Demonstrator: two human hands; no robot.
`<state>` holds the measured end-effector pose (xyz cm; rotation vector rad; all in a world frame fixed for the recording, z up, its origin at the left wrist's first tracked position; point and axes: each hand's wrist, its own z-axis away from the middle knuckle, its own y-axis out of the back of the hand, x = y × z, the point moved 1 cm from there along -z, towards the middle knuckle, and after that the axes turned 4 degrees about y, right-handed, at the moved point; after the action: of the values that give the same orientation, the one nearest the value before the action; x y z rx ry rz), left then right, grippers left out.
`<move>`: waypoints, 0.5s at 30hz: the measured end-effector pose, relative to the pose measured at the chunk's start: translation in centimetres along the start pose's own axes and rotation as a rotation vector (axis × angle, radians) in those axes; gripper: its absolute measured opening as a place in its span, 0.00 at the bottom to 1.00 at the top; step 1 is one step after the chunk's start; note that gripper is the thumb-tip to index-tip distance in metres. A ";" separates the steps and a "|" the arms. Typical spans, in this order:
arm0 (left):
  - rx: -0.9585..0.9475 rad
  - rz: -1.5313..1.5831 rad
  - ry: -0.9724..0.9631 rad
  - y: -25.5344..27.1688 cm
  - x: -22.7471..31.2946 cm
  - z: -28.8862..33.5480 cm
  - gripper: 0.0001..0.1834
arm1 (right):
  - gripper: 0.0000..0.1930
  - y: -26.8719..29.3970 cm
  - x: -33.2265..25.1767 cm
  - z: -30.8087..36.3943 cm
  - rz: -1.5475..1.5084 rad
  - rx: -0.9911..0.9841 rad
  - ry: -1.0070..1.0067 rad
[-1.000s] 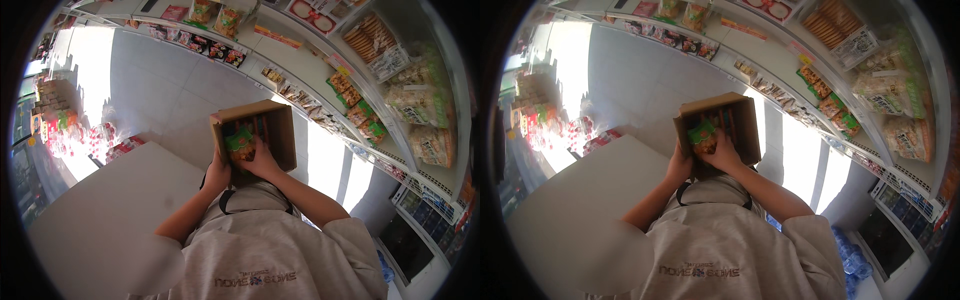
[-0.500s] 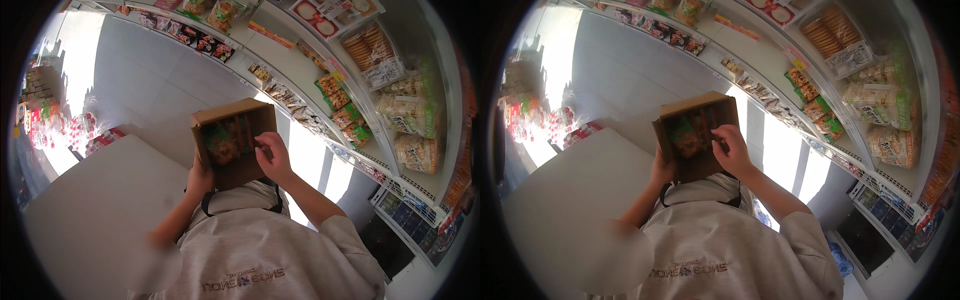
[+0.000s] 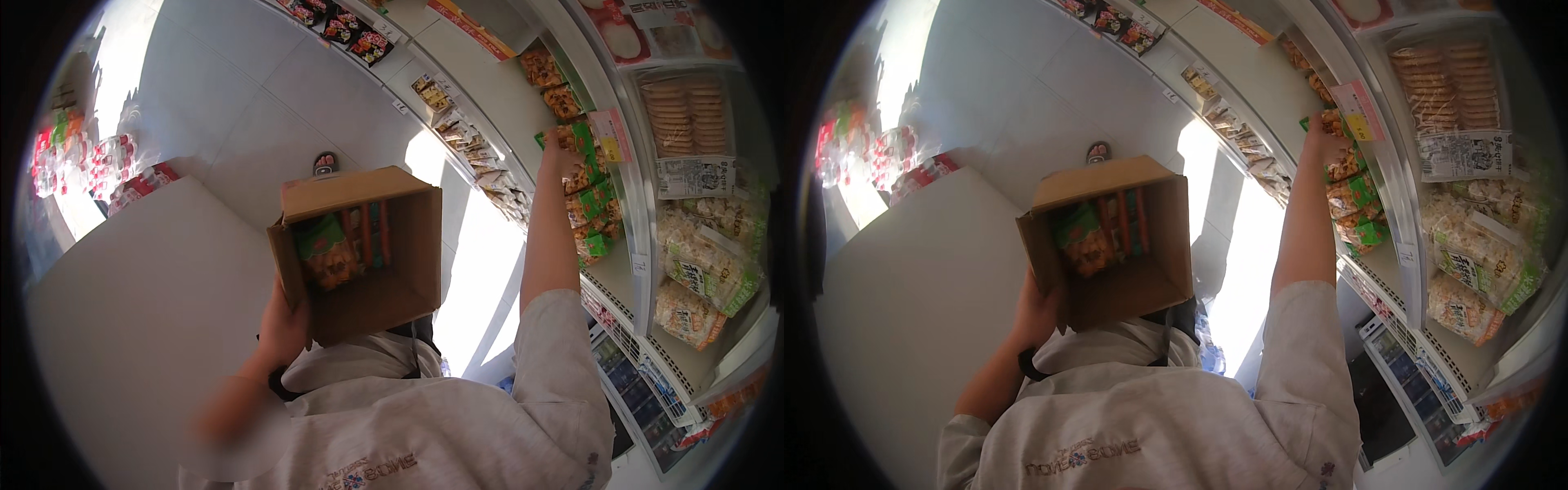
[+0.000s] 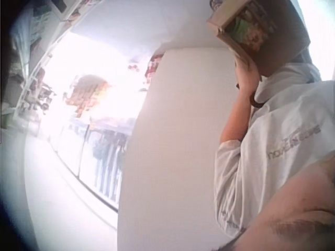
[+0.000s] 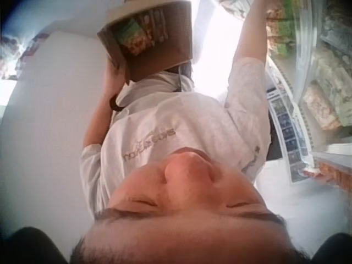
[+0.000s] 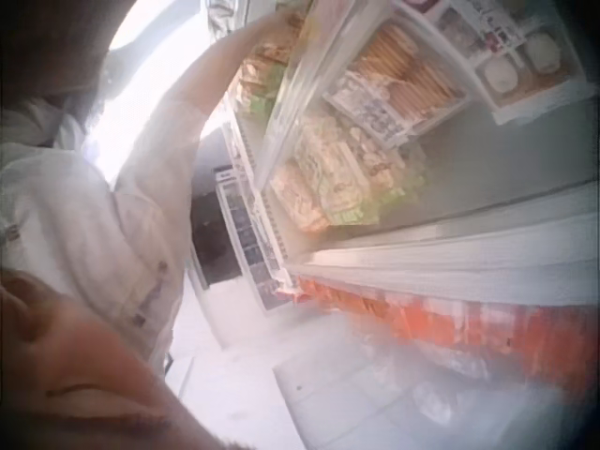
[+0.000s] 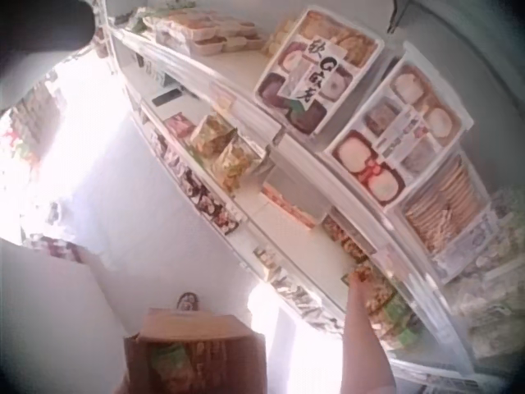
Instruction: The person takes packaged food items from a cardboard box and places them onto store shelves. They handle various snack boxes and bags, arranging them in rows on the lower shelves of a retail display.
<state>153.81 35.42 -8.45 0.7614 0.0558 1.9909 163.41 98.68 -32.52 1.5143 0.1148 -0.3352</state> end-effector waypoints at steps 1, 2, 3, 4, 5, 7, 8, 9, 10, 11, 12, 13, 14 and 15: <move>0.014 -0.014 0.064 -0.4 0.7 0.7 0.37 | 0.68 -0.5 -1.4 0.0 -0.010 0.008 -0.080; 0.025 -0.031 0.128 -0.8 1.1 1.2 0.37 | 0.68 -0.6 -2.5 0.2 -0.017 0.017 -0.165; 0.017 -0.053 0.129 -1.2 1.2 1.3 0.37 | 0.68 -0.9 -2.9 0.3 -0.026 0.036 -0.251; 0.007 -0.077 0.122 -1.4 1.6 1.1 0.37 | 0.67 -1.1 -3.0 -0.1 0.016 0.052 -0.252; -0.004 -0.095 0.114 -1.5 1.7 1.1 0.38 | 0.66 -1.0 -2.9 -1.0 0.059 0.072 -0.249; 0.007 -0.131 0.043 -1.5 1.5 0.8 0.40 | 0.65 -1.0 -2.9 -1.0 0.079 0.069 -0.223; 0.016 -0.144 0.006 -1.5 1.7 0.7 0.40 | 0.65 -0.2 -2.8 -0.2 0.054 0.048 -0.197; 0.022 -0.160 -0.034 -1.4 1.9 0.6 0.41 | 0.64 0.7 -2.7 0.7 0.028 0.031 -0.173; -0.016 -0.145 -0.009 -1.1 2.7 0.6 0.42 | 0.62 1.5 -2.2 1.2 -0.020 0.057 -0.094; -0.055 -0.130 0.018 -0.6 3.6 0.5 0.42 | 0.60 1.8 -1.5 2.1 -0.066 0.083 -0.013; -0.080 -0.123 0.021 -0.3 4.2 0.2 0.43 | 0.58 2.7 -0.7 2.8 -0.185 0.073 0.045; -0.099 -0.116 0.032 0.0 4.9 0.1 0.44 | 0.55 3.7 -0.3 4.0 -0.306 0.048 0.103; -0.094 -0.105 0.030 -0.1 5.1 -0.2 0.45 | 0.53 5.0 -0.3 6.3 -0.501 -0.029 0.152; -0.080 -0.102 0.010 -0.2 4.9 -0.3 0.46 | 0.51 6.9 0.2 8.8 -0.643 -0.099 0.195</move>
<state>152.19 39.53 -6.37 0.6843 0.0204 1.8883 164.42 90.09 -25.43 1.3785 0.7710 -0.6802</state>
